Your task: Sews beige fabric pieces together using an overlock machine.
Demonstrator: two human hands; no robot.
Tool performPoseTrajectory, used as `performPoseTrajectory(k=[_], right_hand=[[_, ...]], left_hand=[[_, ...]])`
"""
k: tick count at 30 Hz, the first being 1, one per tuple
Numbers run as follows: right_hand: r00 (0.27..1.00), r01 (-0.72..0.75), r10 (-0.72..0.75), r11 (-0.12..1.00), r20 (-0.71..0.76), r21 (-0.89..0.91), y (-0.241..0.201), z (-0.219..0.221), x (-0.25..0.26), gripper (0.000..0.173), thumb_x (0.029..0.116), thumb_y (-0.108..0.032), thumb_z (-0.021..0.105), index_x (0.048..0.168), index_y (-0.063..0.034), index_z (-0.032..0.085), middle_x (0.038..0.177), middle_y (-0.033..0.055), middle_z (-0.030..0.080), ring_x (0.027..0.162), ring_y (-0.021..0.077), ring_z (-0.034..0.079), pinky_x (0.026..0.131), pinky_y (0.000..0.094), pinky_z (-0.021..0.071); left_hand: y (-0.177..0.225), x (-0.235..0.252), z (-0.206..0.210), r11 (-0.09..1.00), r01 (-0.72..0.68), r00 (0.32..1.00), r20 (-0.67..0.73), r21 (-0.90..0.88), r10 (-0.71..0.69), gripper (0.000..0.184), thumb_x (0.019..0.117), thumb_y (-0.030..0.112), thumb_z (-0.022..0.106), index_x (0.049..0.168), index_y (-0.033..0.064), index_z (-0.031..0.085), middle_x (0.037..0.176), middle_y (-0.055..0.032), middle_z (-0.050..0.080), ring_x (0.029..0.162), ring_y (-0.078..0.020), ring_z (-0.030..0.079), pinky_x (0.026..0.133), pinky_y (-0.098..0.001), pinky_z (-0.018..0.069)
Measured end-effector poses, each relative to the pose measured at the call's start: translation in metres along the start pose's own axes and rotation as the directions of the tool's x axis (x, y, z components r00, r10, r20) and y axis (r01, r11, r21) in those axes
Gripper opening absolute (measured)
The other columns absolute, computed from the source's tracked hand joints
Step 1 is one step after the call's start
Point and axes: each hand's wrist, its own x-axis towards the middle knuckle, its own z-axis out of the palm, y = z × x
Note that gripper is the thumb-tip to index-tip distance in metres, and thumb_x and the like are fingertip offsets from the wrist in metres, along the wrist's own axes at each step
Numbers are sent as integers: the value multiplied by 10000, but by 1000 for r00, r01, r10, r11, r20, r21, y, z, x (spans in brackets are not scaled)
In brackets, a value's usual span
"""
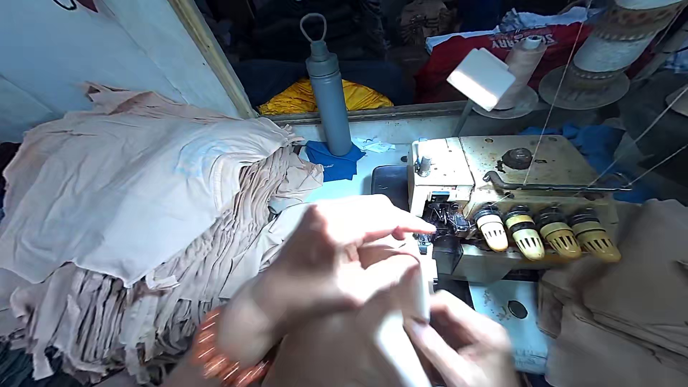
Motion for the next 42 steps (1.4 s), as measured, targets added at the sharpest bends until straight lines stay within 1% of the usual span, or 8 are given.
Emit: performPoseTrajectory(k=[3,12,15,18,23,26,34,42], right_hand=[[970,-239,230,964,-79,-116,54,-4,-21,45,878,-38,688,894,4,696,726,-11,687,620,-15,629,581,167,542],[968,-236,232,971,-99,-35,62,-10,-26,127,906,-68,687,984,32,685,808,-16,717,701,-14,670,661,169,582],[976,-201,196,979,-95,-37,61,-10,-26,213,892,-40,719,1063,79,676,878,26,748,765,15,708,727,196,610],[993,-66,50,986,-108,-150,68,-12,-30,88,896,-20,713,939,56,723,852,53,750,786,12,702,755,171,593],[961,64,-145,945,-237,-321,85,-14,-27,88,897,-219,766,863,-154,717,941,-12,598,960,30,560,872,153,461],[958,32,-92,976,-273,-216,89,-13,-26,82,885,-152,768,854,-92,721,1057,31,649,1039,31,606,908,147,514],[983,-104,103,995,-151,-1,83,-5,-42,44,837,24,733,810,35,700,868,54,713,858,25,675,767,170,572],[947,-264,286,953,-149,149,69,-6,-43,161,858,67,667,952,-50,609,754,-72,684,655,-40,622,607,151,521]], left_hand=[[-50,-20,61,949,230,959,113,214,-258,301,938,295,656,1188,166,762,1102,10,719,1006,-126,678,864,-368,562],[-35,-40,96,909,319,947,-129,267,-295,217,896,408,673,955,244,803,861,112,713,808,-76,636,764,-391,472],[-32,-40,99,943,330,927,-197,30,-318,125,903,263,690,869,215,800,831,125,700,805,13,640,774,-223,512],[-33,-34,92,933,215,949,-162,-290,-269,97,937,80,676,950,72,771,949,21,742,879,-29,696,802,-178,590],[-41,-12,84,958,246,963,-77,-143,-259,129,957,170,671,929,137,793,901,72,736,855,18,673,770,-155,549],[-50,-6,93,948,307,947,-75,-89,-313,77,900,167,712,856,148,772,838,82,721,769,26,663,691,-149,547],[-47,-11,94,931,361,932,25,49,-363,117,848,288,693,745,255,739,711,167,647,635,49,585,549,-198,468],[-41,-16,109,938,143,989,-92,316,-120,183,924,224,618,799,141,724,726,32,612,661,-81,623,543,-242,491]])
